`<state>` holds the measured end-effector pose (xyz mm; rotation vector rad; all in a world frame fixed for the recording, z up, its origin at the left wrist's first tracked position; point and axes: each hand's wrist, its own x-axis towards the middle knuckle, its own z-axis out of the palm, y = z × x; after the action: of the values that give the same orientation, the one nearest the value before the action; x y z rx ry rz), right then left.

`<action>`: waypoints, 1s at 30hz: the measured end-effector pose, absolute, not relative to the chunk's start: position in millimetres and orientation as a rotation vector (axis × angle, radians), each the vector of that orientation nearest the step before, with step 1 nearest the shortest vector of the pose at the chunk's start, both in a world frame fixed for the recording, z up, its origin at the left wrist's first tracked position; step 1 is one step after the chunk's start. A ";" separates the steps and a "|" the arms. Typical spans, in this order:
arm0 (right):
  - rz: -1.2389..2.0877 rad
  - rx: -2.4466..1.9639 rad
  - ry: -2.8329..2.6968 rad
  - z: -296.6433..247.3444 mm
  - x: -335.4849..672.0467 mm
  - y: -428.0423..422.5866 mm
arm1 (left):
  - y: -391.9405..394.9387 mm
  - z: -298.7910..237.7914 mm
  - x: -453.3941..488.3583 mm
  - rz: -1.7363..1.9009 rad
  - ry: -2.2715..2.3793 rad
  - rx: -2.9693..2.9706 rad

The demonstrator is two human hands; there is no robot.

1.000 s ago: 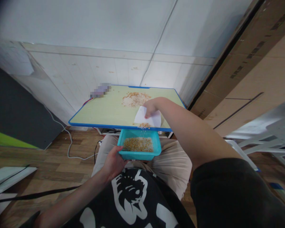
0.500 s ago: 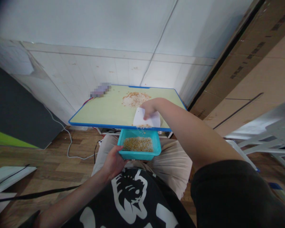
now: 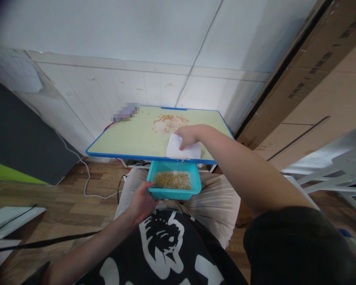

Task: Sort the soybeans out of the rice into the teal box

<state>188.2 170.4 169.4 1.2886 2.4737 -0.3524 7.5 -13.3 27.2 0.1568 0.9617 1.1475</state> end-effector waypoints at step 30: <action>-0.156 1.379 2.485 172.9 182.6 188.1 | -13.0 26.1 6.6 1.143 0.949 0.198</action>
<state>182.6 188.1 172.9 1.3795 2.4851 -0.1555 6.6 -13.0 26.1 0.1984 0.9489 1.1428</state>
